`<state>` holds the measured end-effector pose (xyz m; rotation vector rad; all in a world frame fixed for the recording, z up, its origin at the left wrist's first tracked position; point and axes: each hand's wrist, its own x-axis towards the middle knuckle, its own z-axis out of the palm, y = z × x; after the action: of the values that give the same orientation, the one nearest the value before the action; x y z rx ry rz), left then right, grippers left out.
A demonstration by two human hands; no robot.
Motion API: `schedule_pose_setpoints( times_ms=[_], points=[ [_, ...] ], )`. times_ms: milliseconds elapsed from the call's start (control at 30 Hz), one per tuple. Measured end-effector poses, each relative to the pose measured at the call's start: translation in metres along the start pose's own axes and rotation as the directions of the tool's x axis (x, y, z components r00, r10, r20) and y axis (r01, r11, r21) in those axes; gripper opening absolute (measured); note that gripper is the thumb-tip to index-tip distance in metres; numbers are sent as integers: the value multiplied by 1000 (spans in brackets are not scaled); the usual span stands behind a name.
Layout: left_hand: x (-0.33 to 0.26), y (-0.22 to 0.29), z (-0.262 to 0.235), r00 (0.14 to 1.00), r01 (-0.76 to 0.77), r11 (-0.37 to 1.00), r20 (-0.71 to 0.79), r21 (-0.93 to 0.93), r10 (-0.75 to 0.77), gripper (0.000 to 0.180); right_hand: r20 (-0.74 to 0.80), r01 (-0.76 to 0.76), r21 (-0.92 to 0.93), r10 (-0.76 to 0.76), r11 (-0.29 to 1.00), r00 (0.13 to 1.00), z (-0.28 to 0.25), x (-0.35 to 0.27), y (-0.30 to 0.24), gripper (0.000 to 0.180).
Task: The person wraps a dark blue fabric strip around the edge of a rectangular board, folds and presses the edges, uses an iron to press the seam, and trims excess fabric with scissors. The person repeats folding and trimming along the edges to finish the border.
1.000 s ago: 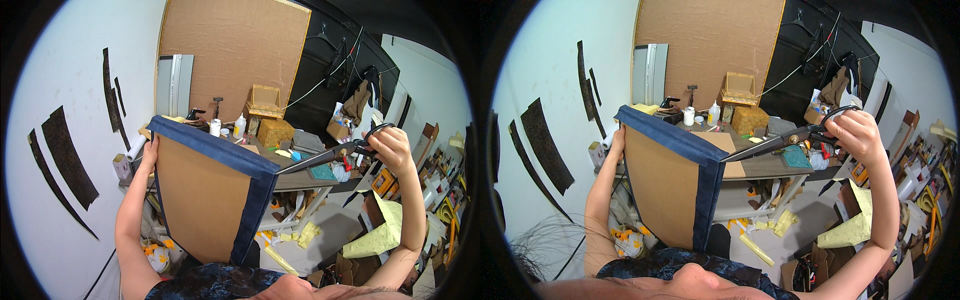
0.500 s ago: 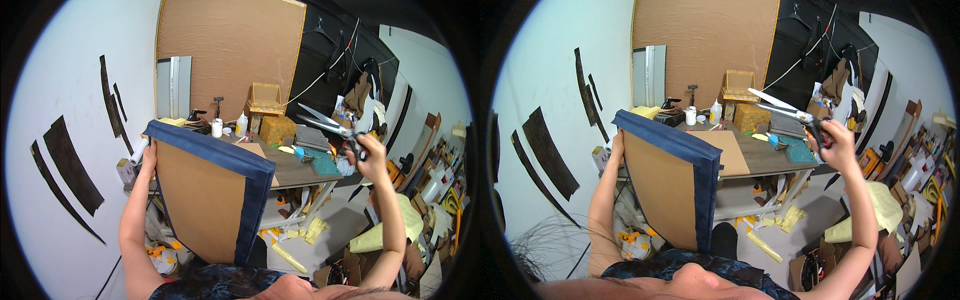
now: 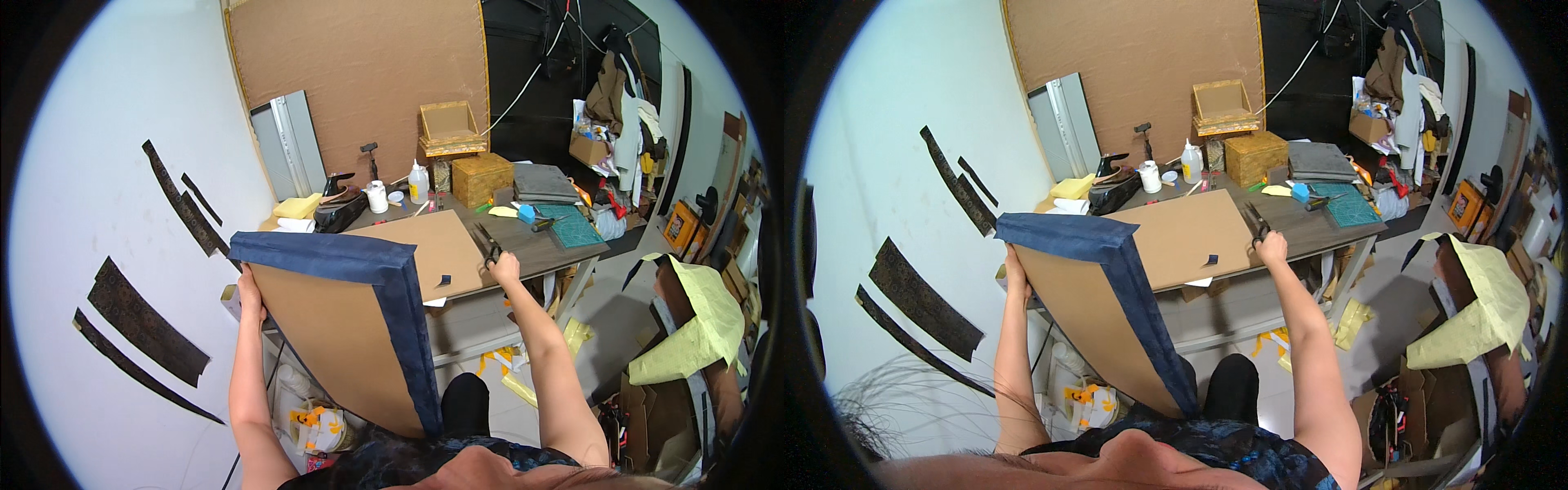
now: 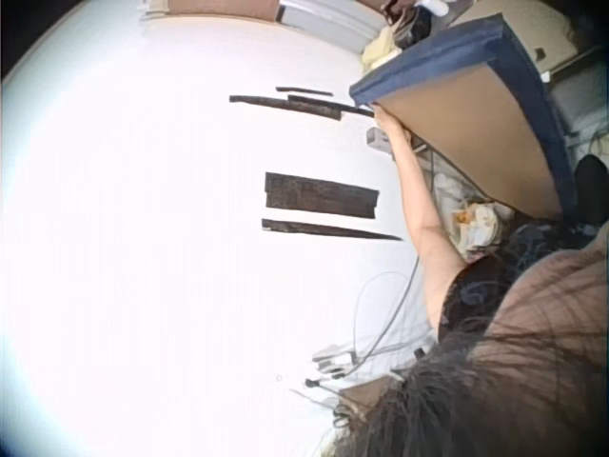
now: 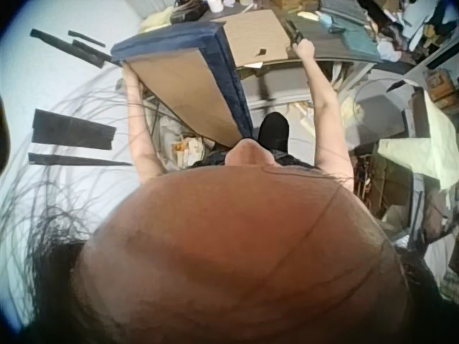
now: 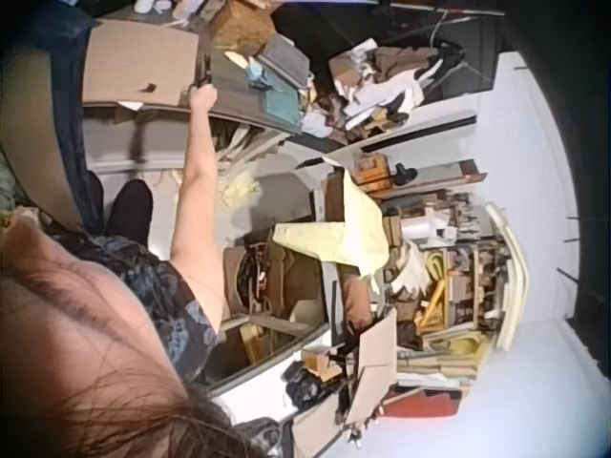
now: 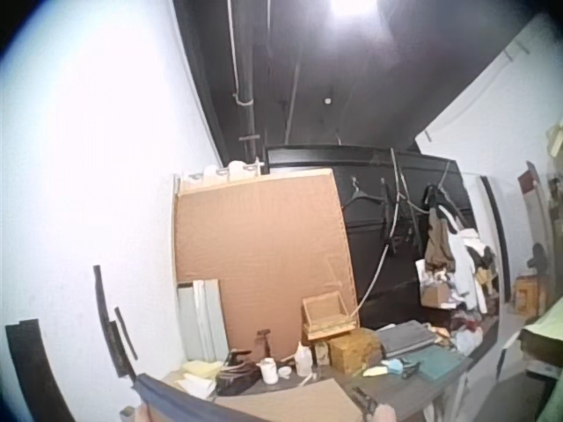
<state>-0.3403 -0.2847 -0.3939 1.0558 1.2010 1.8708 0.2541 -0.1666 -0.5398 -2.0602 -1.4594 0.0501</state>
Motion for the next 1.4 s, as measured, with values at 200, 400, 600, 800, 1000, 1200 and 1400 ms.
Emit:
schedule_pose_setpoints(
  times_ms=[200, 400, 600, 800, 1000, 1200, 1400],
  points=[
    [1, -8, -14, 997, -68, 992, -18, 108, 70, 71, 201, 83, -281, -26, 956, 979, -19, 10, -45, 47],
    [-11, 1, -2, 997, -82, 994, -10, 70, 82, 70, -417, 569, 816, -581, 99, 699, -204, -65, -180, 56],
    [-15, 1, 4, 989, -140, 989, 43, 45, 138, 62, -417, 748, 663, -844, -29, 337, -299, -172, -224, 58],
    [-19, 6, 6, 988, -142, 990, 65, 22, 140, 47, -480, 836, 498, -729, 232, 488, -286, -175, -198, 50],
    [-48, 28, 11, 979, -198, 979, 33, -47, 200, 52, -307, 406, 897, -417, 173, 856, -209, -274, -149, 60],
    [-5, 117, 54, 976, -190, 968, 71, -165, 204, 58, -381, 469, 869, -389, 161, 839, -229, -217, -184, 27],
    [116, 262, 124, 904, -427, 902, 7, -58, 428, 70, -504, 493, 855, -476, -160, 720, -298, -69, -280, 35]
  ],
)
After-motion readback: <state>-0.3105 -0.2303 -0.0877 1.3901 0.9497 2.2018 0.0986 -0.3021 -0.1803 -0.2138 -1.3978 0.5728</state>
